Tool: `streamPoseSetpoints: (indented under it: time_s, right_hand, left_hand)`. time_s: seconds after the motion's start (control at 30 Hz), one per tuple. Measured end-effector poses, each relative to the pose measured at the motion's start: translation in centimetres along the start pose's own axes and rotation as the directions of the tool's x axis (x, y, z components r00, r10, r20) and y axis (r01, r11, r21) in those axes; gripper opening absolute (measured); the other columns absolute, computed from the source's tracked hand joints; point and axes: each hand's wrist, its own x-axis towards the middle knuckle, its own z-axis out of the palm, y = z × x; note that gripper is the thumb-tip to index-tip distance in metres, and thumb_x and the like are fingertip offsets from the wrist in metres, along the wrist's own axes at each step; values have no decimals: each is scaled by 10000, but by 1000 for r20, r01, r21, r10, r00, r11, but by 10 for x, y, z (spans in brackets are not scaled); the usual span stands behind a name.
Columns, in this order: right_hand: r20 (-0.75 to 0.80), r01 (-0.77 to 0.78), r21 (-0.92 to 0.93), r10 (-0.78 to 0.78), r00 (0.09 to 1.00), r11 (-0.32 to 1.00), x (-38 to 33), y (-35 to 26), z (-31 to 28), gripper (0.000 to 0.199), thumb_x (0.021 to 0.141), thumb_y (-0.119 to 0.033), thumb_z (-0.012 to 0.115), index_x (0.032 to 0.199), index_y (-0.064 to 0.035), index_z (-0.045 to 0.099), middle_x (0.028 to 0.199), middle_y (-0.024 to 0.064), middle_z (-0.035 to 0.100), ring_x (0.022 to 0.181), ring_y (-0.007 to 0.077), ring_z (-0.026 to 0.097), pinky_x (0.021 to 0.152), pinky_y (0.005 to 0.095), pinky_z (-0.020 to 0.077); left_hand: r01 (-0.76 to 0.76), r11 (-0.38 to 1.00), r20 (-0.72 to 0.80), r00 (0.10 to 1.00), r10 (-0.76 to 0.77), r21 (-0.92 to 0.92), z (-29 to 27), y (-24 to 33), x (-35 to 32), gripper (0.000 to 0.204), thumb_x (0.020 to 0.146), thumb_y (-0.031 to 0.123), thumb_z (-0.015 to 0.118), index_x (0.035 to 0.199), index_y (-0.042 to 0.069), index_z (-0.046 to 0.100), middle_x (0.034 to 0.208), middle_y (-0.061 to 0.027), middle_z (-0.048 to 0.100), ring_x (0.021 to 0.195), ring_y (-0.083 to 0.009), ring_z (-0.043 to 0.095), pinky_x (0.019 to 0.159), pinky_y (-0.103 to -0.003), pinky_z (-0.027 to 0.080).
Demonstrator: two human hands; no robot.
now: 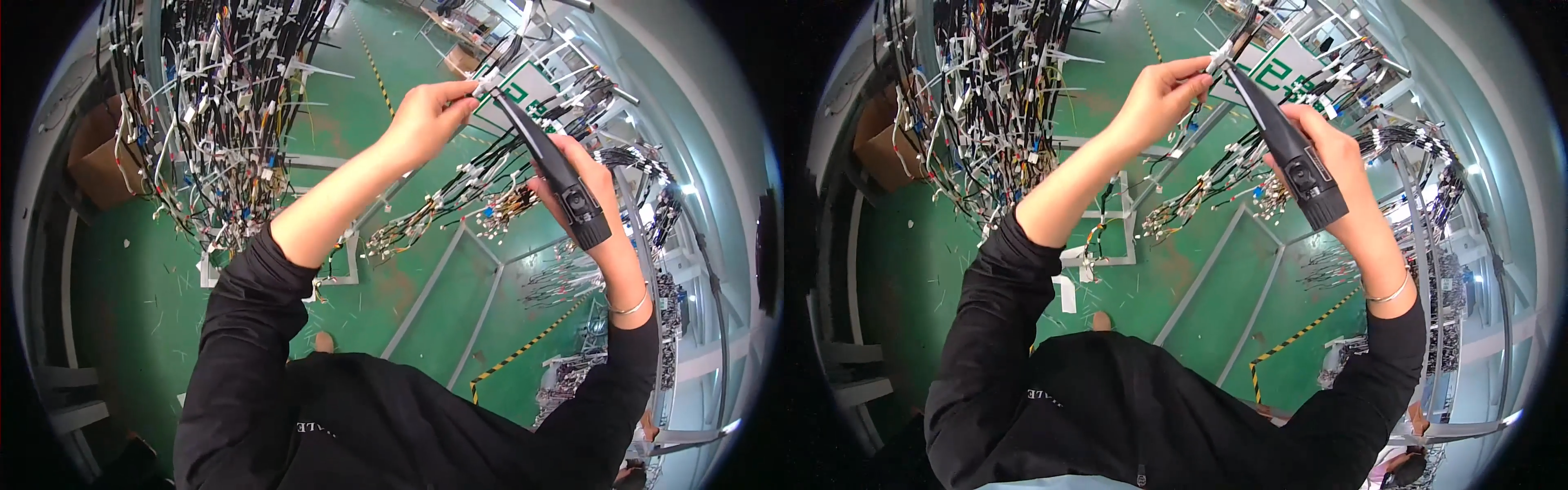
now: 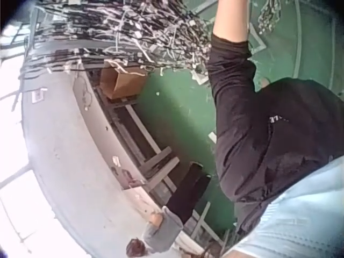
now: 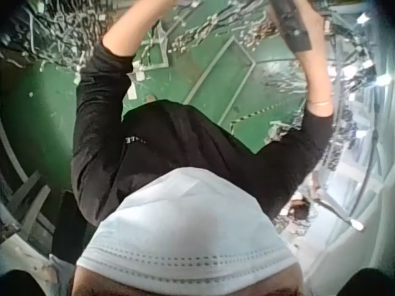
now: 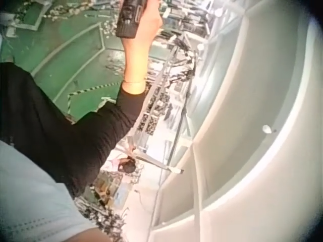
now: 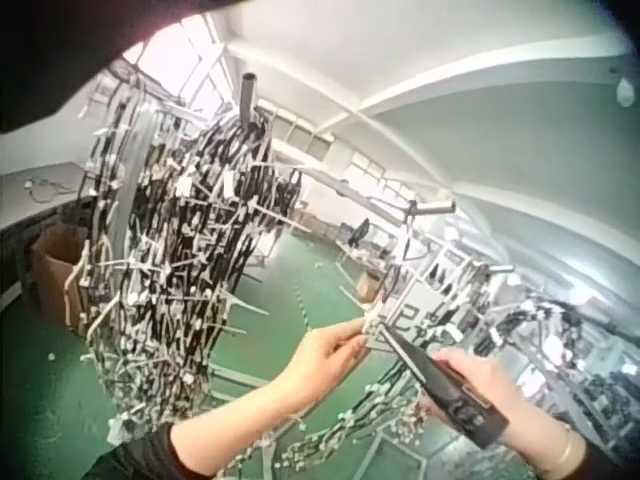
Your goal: Assemble a complex cable harness by securing wires with cable ties using a tensioning tool.
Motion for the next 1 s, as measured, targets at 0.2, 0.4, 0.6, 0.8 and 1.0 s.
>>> streamPoseSetpoints:
  time_s: [0.2, 0.4, 0.6, 0.8, 1.0]
  right_hand:
    - [33, 60, -166, -55, 998, 984, -4, 7, -4, 252, 809, -115, 765, 967, 20, 621, 781, 156, 634, 669, 316, 631, 631, 352, 491]
    - [-135, 163, -221, -196, 971, 962, -20, 32, 16, 265, 797, -111, 814, 938, 11, 626, 748, 129, 591, 603, 305, 586, 574, 327, 474]
    - [-28, 259, -380, -291, 956, 888, -66, -12, 49, 386, 741, -59, 699, 1101, 15, 581, 1000, 143, 620, 925, 325, 596, 912, 440, 420]
    - [-56, -130, 229, 146, 988, 965, -143, -9, 145, 369, 764, -39, 755, 1082, 48, 589, 958, 178, 630, 826, 311, 645, 766, 342, 523]
    - [128, -294, 592, 273, 954, 750, -160, -71, 171, 316, 781, 40, 718, 1082, 50, 621, 973, 127, 657, 902, 215, 663, 827, 314, 523]
  left_hand:
    - [-127, 973, -114, 982, 150, 192, 10, -7, -2, 322, 975, 134, 639, 1283, 42, 663, 753, 10, 623, 650, -25, 488, 558, -225, 404]
    - [188, 970, 216, 964, -153, -156, -6, 12, 4, 375, 1006, 192, 615, 1334, 9, 596, 776, -2, 623, 562, -62, 547, 511, -233, 445]
    - [296, 929, 694, 621, -364, 222, -116, -54, -31, 334, 954, 278, 627, 1192, 48, 668, 1225, -25, 663, 1146, -123, 563, 1060, -293, 382]
    - [673, 739, 825, 417, -381, 1, -162, -76, -120, 625, 911, 208, 704, 1458, 80, 430, 1341, -115, 578, 1278, -191, 516, 1117, -337, 347]
    - [768, 19, 764, 639, -86, -640, -157, -117, -226, 842, 1004, 655, 314, 1545, 12, 272, 1329, -342, 556, 1184, -405, 613, 1062, -572, 425]
